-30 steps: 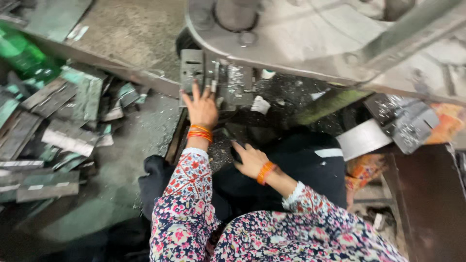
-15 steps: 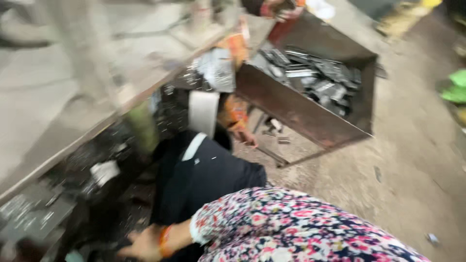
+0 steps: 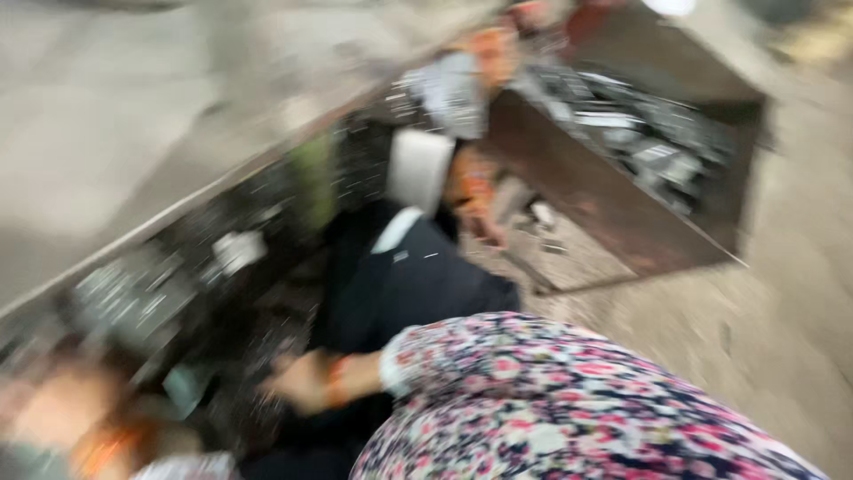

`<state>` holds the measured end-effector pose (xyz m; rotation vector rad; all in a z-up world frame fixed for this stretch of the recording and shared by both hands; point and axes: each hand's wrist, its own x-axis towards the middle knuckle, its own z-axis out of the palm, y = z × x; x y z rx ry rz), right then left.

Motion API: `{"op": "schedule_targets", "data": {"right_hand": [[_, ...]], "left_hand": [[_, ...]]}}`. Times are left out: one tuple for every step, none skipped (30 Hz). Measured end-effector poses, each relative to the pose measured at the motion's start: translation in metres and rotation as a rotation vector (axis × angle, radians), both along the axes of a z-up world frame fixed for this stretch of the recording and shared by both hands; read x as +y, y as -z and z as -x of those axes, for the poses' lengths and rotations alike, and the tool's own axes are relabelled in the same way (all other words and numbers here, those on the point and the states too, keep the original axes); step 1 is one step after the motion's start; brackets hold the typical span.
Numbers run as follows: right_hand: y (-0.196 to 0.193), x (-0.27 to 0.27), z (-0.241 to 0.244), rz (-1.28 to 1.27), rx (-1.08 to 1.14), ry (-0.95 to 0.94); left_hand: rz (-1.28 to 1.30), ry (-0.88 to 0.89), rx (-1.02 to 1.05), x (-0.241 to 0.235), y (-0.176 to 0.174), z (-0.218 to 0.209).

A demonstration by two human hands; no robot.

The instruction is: The person positions small metal plates into a punching machine and presses a foot pedal to create holes, then places the finished hinges into a bin.

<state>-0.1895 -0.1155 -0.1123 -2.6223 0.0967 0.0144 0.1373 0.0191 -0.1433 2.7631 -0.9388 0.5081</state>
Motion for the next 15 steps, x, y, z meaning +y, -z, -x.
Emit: {"op": "schedule_targets", "data": {"right_hand": [[-0.003,0.002,0.006,-0.012,0.017,0.035],[-0.007,-0.001,0.012,-0.010,0.107,0.073],[-0.010,-0.002,0.021,-0.014,0.054,0.092],[-0.012,-0.005,0.022,0.032,0.193,0.075],[-0.013,-0.007,0.027,0.075,0.194,0.045],[-0.012,-0.007,0.023,0.073,0.244,0.088],[-0.010,-0.012,0.025,0.071,0.142,0.075],[-0.008,-0.014,0.022,0.062,0.041,0.061],[-0.007,-0.014,0.023,0.036,0.073,0.070],[-0.007,-0.014,0.026,0.011,0.107,0.079],[-0.007,-0.018,0.026,-0.006,0.145,0.109],[-0.006,-0.017,0.025,-0.002,0.158,0.110],[-0.005,-0.017,0.025,0.007,0.165,0.121],[-0.005,-0.017,0.026,0.016,0.172,0.132],[-0.005,-0.017,0.025,0.024,0.178,0.129]], "left_hand": [[0.025,0.019,-0.028,-0.006,-0.006,0.000],[0.058,0.036,-0.065,-0.017,-0.013,0.000],[-0.105,-0.086,0.103,-0.024,-0.019,0.013],[0.047,-0.039,0.101,-0.031,-0.031,0.018],[0.030,-0.046,0.077,-0.036,-0.042,0.028],[0.052,-0.080,0.148,-0.045,-0.055,0.031],[-0.011,-0.094,0.146,-0.051,-0.065,0.037],[-0.059,-0.065,0.269,-0.055,-0.072,0.044],[0.014,-0.046,0.133,-0.064,-0.080,0.051],[0.081,-0.028,-0.007,-0.064,-0.086,0.054],[0.080,-0.036,0.004,-0.067,-0.090,0.055],[0.080,-0.044,0.014,-0.068,-0.092,0.055],[0.086,-0.043,0.020,-0.071,-0.093,0.055],[0.078,-0.039,0.055,-0.072,-0.094,0.058],[0.070,-0.035,0.085,-0.069,-0.095,0.060]]}}
